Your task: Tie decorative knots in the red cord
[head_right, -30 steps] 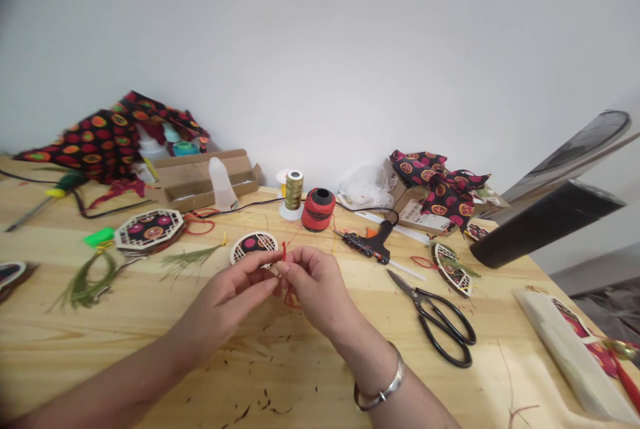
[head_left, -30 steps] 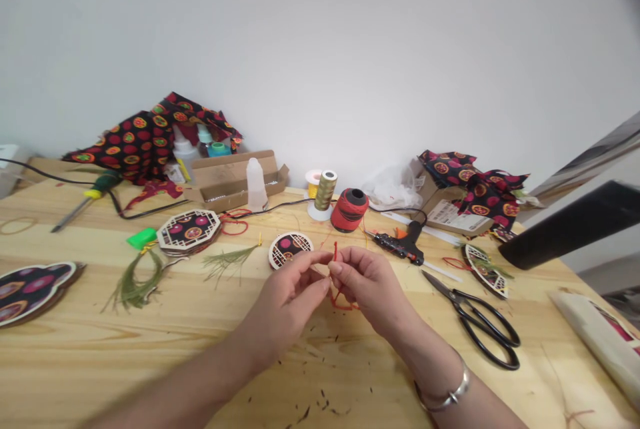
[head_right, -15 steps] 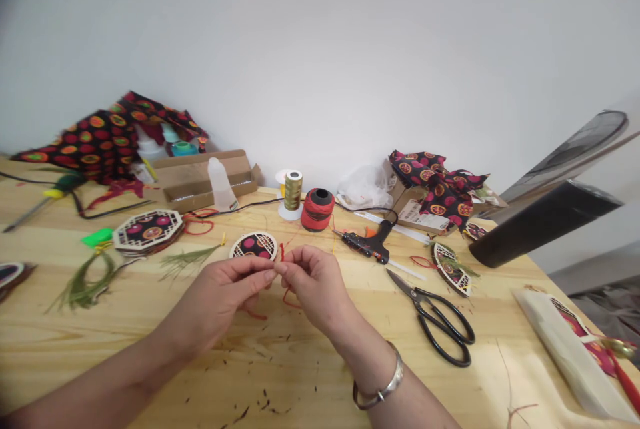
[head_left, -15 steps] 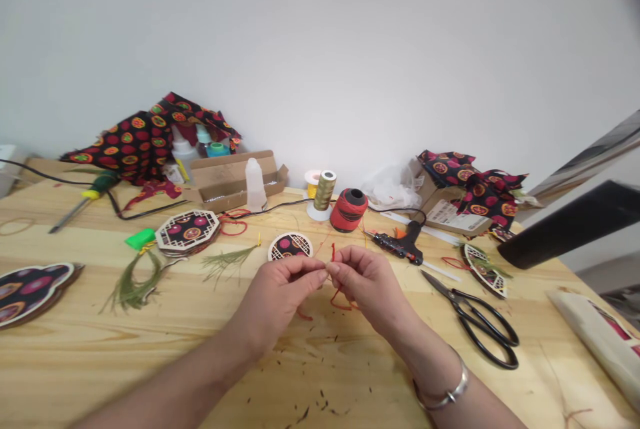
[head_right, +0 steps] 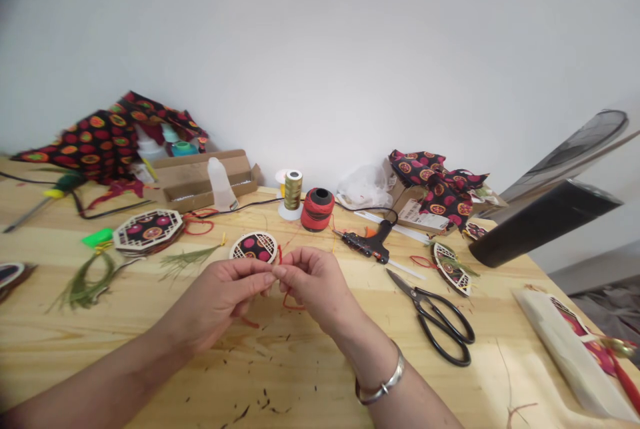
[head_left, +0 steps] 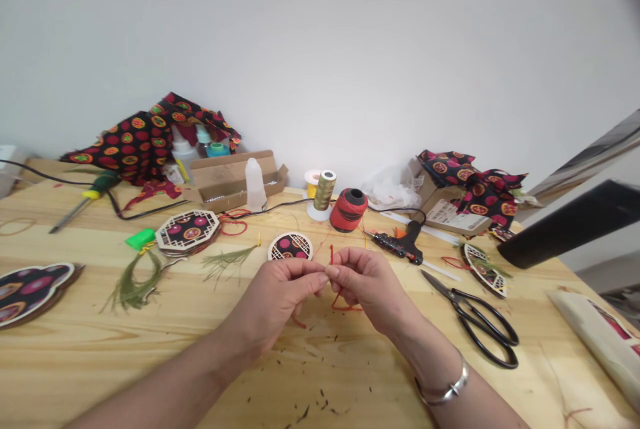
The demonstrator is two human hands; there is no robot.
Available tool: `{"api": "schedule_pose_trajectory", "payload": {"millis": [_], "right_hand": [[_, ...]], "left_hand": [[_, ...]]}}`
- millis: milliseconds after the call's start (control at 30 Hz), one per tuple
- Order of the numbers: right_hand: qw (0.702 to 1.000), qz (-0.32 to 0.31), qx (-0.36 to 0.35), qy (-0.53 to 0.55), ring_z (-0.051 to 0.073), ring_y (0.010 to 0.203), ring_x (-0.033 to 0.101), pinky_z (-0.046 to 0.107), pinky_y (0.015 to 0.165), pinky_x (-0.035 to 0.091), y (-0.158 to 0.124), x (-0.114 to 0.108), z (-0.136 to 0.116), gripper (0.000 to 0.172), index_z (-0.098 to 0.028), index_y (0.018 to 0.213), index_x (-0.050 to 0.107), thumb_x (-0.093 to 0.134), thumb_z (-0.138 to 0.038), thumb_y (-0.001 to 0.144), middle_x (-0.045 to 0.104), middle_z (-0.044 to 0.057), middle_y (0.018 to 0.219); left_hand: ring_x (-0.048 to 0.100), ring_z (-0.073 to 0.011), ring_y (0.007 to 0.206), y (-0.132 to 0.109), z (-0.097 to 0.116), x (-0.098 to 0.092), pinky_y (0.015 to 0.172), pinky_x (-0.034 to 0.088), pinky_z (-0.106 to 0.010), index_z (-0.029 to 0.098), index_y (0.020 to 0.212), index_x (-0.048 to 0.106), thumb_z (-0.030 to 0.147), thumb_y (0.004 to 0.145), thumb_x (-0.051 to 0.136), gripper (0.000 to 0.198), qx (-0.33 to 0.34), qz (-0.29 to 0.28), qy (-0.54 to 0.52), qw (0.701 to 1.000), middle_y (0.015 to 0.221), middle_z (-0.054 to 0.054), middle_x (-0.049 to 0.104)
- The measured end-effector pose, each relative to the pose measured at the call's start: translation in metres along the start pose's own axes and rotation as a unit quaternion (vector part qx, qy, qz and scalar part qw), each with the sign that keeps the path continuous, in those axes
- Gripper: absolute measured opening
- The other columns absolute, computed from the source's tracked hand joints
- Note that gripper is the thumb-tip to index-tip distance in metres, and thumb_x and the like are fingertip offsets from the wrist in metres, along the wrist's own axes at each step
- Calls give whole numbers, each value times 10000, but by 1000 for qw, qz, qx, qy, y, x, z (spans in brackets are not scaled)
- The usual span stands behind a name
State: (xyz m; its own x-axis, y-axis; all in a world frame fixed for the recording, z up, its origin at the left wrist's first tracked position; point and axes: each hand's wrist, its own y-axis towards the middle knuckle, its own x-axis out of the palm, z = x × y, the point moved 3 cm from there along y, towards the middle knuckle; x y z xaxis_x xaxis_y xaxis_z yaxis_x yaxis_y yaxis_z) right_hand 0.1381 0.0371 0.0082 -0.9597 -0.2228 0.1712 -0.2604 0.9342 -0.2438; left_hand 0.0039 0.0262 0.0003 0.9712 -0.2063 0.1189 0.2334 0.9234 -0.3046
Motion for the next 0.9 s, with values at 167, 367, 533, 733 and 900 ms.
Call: {"api": "schedule_pose_trajectory", "payload": {"millis": [167, 367, 533, 733, 900], "right_hand": [[1000, -17, -18, -14, 24, 385, 317, 158, 364, 203, -1, 2, -2, 292, -151, 647, 496, 664, -389, 677, 518, -43, 516], [986, 22, -68, -154, 59, 450, 323, 198, 412, 236, -1, -4, -6, 317, -142, 673, 551, 493, -419, 816, 512, -16, 584], [936, 77, -148, -310, 94, 509, 383, 216, 474, 296, -4, -7, -5, 305, -160, 697, 594, 475, -404, 836, 480, -24, 552], [862, 110, -223, -441, 121, 522, 480, 241, 512, 334, -17, 2, -7, 250, -193, 723, 591, 455, -348, 864, 585, 10, 603], [751, 77, -337, -562, 145, 591, 541, 260, 558, 345, -26, 19, -4, 183, -175, 821, 589, 418, -203, 881, 629, 51, 693]], "left_hand": [[335, -41, 414, -1, 1, 0, 343, 249, -131, 177, 690, 673, 285, 710, 616, 124, 8, 3, -5, 1000, 562, 39, 512], [325, -22, 393, 4, 2, -4, 341, 229, -146, 159, 703, 672, 325, 707, 639, 169, 29, 29, -10, 999, 614, 29, 544], [306, -23, 378, 5, 4, -9, 325, 235, -162, 152, 699, 667, 355, 711, 628, 206, 36, 71, -8, 997, 663, 11, 604], [277, -39, 407, 6, 5, -9, 315, 269, -135, 152, 740, 671, 354, 713, 627, 209, 40, 78, -36, 995, 644, 2, 606], [288, -56, 380, 5, 0, -10, 272, 310, -145, 165, 749, 651, 384, 706, 625, 224, 3, 62, -61, 996, 510, 45, 468]]}}
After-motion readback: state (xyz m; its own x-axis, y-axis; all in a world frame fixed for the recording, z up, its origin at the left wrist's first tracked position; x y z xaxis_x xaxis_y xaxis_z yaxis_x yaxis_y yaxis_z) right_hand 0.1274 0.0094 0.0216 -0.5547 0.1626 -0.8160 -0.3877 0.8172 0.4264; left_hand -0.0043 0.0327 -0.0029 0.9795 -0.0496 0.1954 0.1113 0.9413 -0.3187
